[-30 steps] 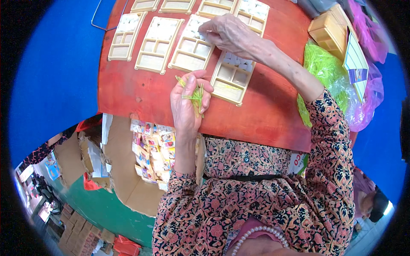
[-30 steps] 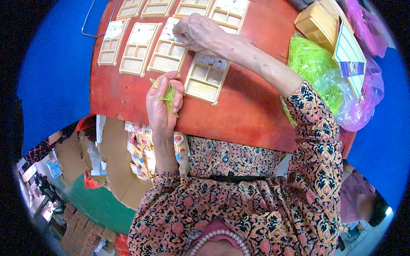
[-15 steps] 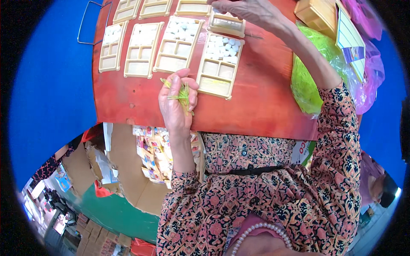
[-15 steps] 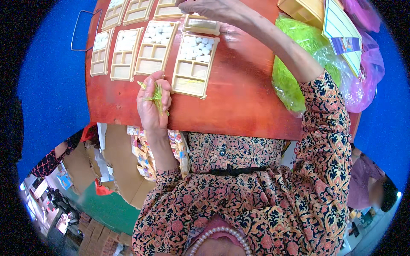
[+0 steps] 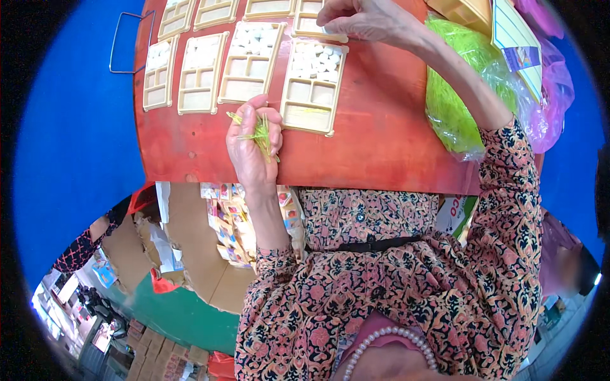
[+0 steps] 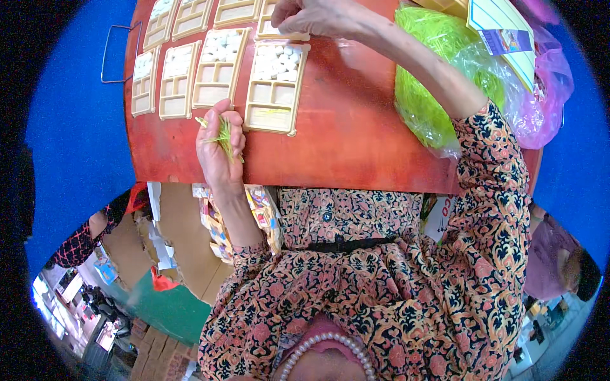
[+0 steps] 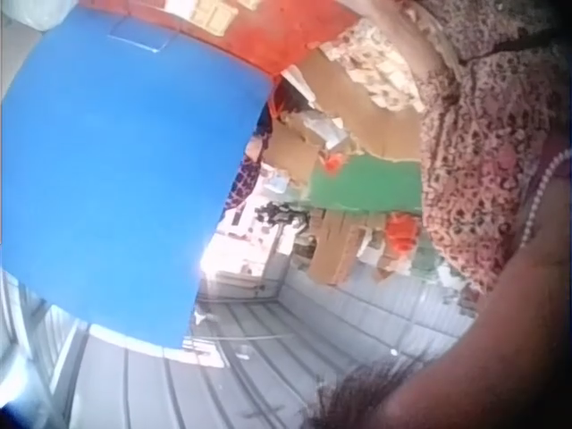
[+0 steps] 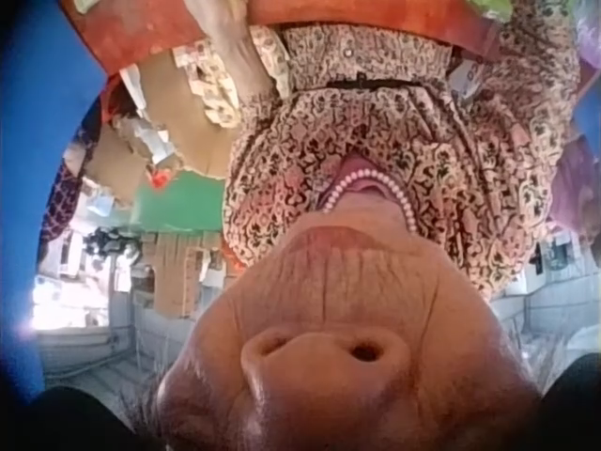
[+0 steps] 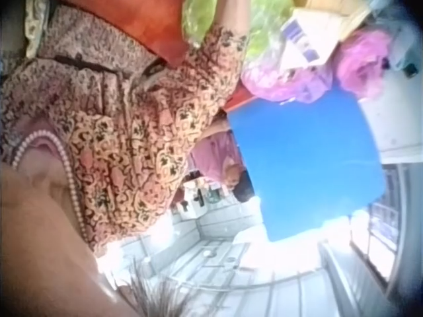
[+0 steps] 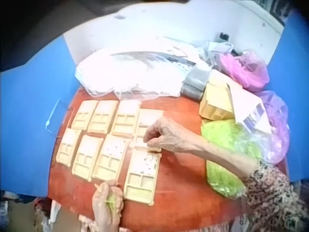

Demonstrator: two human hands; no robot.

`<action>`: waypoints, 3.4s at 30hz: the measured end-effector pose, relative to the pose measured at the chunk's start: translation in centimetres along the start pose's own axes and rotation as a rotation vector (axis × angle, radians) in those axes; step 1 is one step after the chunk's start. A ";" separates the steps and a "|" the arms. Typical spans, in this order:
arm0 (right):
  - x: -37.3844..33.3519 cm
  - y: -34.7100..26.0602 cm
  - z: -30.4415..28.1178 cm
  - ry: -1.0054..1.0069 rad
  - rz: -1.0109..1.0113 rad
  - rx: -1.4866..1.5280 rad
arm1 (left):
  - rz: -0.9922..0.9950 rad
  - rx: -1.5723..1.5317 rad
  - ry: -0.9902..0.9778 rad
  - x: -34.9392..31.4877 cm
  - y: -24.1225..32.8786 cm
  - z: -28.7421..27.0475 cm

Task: Manually sorting small white plastic components into plastic organizer trays on a workbench.

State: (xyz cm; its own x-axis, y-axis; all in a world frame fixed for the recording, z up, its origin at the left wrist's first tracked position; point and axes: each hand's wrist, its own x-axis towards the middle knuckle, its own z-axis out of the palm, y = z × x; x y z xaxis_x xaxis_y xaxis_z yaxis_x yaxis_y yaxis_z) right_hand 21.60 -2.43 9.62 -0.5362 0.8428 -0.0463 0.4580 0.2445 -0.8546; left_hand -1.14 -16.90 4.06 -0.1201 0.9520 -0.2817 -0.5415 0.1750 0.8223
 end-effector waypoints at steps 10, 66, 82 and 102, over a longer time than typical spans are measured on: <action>-0.5 -1.2 2.0 -0.146 -0.036 -0.178 | -0.003 -0.063 0.015 -0.7 1.7 -1.0; 0.4 -4.3 0.6 -0.111 0.057 -0.057 | 0.011 -0.051 0.032 -2.9 4.4 0.0; 3.9 -9.9 4.6 -0.170 0.003 -0.087 | -0.053 -0.237 -0.077 -2.9 5.4 -2.1; 28.9 -10.1 21.7 0.329 -0.559 -0.479 | -0.103 -0.310 -0.112 -0.8 6.4 -6.5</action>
State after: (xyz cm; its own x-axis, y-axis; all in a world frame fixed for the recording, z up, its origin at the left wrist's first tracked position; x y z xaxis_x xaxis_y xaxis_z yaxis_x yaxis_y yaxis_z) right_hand -13.92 9.04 5.64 -0.5741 0.6146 0.5410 0.4777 0.7880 -0.3883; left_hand -9.88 -18.20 6.30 0.0311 0.9578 -0.2858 -0.7754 0.2036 0.5978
